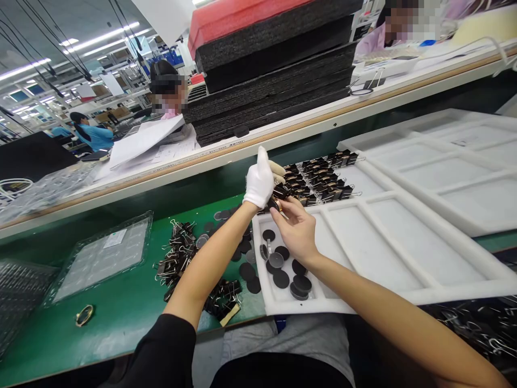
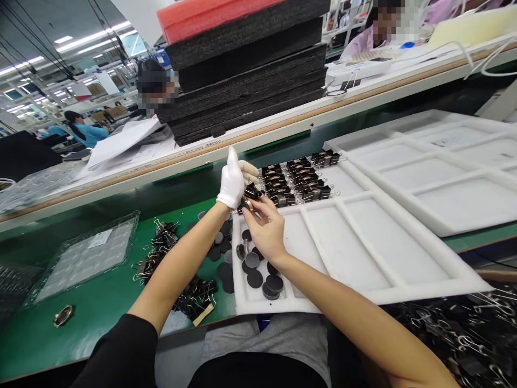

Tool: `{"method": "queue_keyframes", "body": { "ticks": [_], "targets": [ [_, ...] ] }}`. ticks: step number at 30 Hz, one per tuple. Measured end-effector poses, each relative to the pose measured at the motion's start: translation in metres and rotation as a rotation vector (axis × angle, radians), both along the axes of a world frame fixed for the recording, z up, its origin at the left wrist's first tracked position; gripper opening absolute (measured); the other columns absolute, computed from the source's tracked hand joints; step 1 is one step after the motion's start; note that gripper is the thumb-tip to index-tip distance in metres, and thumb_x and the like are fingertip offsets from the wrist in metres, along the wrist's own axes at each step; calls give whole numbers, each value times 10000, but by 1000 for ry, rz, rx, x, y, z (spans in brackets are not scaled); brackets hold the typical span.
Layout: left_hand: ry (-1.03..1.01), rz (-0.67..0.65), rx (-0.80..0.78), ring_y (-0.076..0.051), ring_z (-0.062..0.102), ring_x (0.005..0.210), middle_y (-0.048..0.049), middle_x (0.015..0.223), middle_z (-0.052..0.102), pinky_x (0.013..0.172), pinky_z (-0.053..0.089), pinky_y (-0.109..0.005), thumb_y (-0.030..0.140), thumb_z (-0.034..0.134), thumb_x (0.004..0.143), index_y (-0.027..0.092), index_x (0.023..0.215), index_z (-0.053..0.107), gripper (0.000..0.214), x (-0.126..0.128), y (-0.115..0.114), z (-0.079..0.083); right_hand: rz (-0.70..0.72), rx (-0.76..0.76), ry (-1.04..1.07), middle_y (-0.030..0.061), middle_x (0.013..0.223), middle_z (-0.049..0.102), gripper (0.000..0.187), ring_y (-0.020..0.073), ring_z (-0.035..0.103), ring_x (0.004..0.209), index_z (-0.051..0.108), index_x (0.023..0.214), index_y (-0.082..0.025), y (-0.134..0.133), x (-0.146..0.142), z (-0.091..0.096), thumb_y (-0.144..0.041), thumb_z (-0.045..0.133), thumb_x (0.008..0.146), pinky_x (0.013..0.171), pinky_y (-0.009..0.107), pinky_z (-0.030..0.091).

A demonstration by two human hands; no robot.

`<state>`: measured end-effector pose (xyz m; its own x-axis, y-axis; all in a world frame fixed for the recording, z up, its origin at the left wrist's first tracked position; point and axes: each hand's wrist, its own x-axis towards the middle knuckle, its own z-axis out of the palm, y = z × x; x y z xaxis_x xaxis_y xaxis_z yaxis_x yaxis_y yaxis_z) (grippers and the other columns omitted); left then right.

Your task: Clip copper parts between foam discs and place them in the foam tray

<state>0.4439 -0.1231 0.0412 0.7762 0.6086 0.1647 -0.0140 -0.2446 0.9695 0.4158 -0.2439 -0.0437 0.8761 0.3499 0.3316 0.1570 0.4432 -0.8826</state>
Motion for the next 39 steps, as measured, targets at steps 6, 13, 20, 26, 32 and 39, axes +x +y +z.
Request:
{"method": "queue_keyframes", "body": {
  "ticks": [6,13,20,26,32,39],
  "targets": [
    [-81,74,4,-137,584,514,-44,461,592,656,523,-279,709,331,1037,179,675,681,731,0,8,7,21,61,-13,148,1302,654,320,289,652,1283,773,1016,-184,-1,1,-3,-439,841,836,1113,467,579],
    [-184,135,43,-140,568,491,29,424,522,652,484,-276,623,519,1014,187,803,724,526,7,26,-6,29,136,190,61,1095,747,407,222,737,1032,725,1034,-220,3,6,-5,-527,865,805,1041,484,619],
    [-256,175,41,-158,585,500,16,417,492,665,500,-302,699,374,1046,205,776,739,671,15,27,-17,-116,33,19,83,1122,762,423,238,731,1110,741,1069,-216,-1,17,-7,-549,834,826,1082,458,587],
    [-260,256,13,-162,612,539,-5,459,509,726,543,-323,713,235,1062,196,763,718,768,23,22,-20,-77,83,123,57,1164,785,430,234,744,1082,816,1093,-225,2,22,-8,-469,907,751,1040,463,626],
    [-245,320,-48,-186,648,615,-17,526,523,791,560,-367,749,207,1045,177,782,708,804,34,22,-28,-62,152,132,28,1232,787,426,238,728,1198,825,1134,-243,6,28,-10,-411,901,750,1184,480,535],
    [-198,367,-152,-186,712,780,-33,681,629,880,545,-363,672,95,1084,150,804,684,836,36,13,-26,-102,115,69,29,1230,783,430,265,731,1197,821,1135,-239,8,37,-16,-433,885,757,1152,506,565]
  ]
}}
